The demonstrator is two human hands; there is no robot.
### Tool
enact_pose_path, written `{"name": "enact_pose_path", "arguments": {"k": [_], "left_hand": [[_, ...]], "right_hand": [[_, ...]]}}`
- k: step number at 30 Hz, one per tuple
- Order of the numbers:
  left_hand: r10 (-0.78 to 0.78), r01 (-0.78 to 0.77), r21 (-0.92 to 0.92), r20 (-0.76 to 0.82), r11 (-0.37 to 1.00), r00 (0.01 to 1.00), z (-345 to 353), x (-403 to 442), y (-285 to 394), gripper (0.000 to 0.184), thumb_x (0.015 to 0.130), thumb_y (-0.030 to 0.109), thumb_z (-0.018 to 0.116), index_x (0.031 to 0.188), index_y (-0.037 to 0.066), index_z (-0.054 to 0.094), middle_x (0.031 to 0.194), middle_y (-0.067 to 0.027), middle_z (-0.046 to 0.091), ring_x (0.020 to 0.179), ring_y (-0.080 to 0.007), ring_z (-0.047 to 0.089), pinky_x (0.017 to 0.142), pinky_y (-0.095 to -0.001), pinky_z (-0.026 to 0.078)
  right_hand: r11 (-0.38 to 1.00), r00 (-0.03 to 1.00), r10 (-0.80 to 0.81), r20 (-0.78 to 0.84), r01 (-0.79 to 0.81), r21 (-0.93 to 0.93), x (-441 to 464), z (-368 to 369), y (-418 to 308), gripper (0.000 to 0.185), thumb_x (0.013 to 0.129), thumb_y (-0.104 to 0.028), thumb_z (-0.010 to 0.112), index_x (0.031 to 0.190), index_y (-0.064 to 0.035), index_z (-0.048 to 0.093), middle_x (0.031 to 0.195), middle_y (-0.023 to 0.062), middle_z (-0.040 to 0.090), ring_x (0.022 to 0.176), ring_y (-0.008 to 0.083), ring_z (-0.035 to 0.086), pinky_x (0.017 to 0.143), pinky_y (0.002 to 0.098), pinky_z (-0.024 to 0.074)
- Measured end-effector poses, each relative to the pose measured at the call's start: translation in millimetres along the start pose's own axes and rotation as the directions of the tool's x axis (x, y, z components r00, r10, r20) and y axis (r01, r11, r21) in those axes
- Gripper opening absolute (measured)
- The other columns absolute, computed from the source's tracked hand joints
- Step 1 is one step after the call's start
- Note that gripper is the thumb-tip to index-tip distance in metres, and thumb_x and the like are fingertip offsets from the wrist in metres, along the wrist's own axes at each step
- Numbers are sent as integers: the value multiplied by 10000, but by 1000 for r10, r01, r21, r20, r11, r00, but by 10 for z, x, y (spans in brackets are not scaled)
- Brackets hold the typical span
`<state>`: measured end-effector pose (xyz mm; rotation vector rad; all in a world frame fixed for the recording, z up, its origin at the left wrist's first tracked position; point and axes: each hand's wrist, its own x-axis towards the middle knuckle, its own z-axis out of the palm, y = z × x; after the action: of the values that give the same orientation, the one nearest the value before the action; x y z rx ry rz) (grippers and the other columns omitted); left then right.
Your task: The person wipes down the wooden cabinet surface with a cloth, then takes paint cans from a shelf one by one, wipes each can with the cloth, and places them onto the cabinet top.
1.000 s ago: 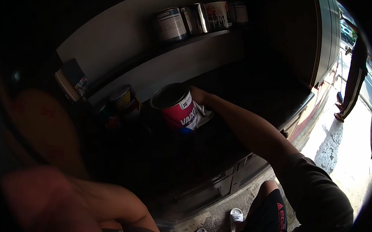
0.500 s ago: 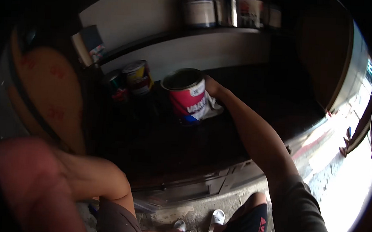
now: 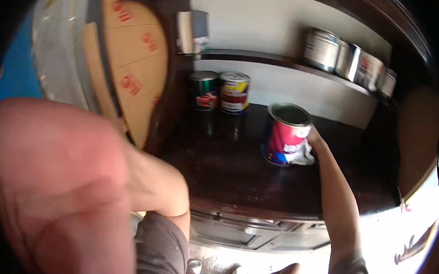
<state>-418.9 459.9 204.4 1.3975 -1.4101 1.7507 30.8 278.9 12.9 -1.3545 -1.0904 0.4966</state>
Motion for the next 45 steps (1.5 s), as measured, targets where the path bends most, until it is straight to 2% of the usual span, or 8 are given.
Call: {"name": "enact_pose_path", "arguments": {"k": [5,16,20,22,31,36,40,45], "left_hand": [[-150,151,-100,22,983,988,324,-278,-590,432,917,190,593,1291,-2,492,1135,-136,632,1026,-202,594,953,-284,422],[-397,433,-113,246,894,884,849,-546,-1529,437,909,171,635,1292,-7,523,1115,-131,668,1013,-197,617,960,-280,423],[-713,575,421,383,701,588,864,-1769,-1651,1490,405,705,845,1524,32,128,1554,-241,169,1404,-394,257,1124,-522,288],[-795,595,530,455,604,400,934,-2047,-1494,1609,401,560,931,1494,39,-129,1530,-313,-23,1419,-474,107,1133,-600,195],[-862,602,633,230,486,452,793,-2298,-1408,1293,452,274,960,1466,45,191,1488,-233,288,1336,-369,358,1107,-475,323],[-934,930,331,354,163,38,906,-2337,-1513,929,573,195,895,1348,7,419,1316,-221,521,1160,-344,533,1036,-431,404],[-882,888,341,452,309,133,922,-2342,-1463,696,658,179,833,1255,-10,529,1173,-220,615,1073,-317,600,984,-402,451],[-800,972,139,596,188,69,1229,-2124,-1232,872,708,275,811,1395,5,346,1329,-192,506,1177,-320,532,1012,-411,413]], "right_hand": [[813,941,118,-317,-275,-513,205,74,146,671,814,-370,624,1247,135,542,1245,235,606,1066,303,606,922,426,492],[947,914,271,-302,-309,-84,-75,396,-527,488,945,-288,489,1277,67,523,1150,189,643,958,217,666,800,332,563],[960,918,268,-293,-229,159,-179,393,-697,469,985,-319,431,1247,60,518,1125,184,650,943,218,674,766,315,571],[961,936,245,-252,-199,193,-201,331,-768,471,986,-325,426,1247,55,518,1128,184,647,944,219,673,767,316,569],[956,948,293,-125,-288,53,-311,500,-743,469,984,-358,415,1247,15,523,1139,176,637,973,230,657,792,336,546],[923,911,324,-254,-364,-125,-452,277,-897,455,985,-337,415,1279,-4,516,1177,167,625,1018,232,639,843,357,533],[978,968,69,-241,-19,206,-377,383,-895,470,975,-356,433,1259,-5,562,1146,147,648,997,209,648,842,334,539],[957,928,282,-241,-288,12,-378,392,-570,431,981,-333,441,1235,-9,571,1076,132,650,863,175,639,729,303,542]]}}
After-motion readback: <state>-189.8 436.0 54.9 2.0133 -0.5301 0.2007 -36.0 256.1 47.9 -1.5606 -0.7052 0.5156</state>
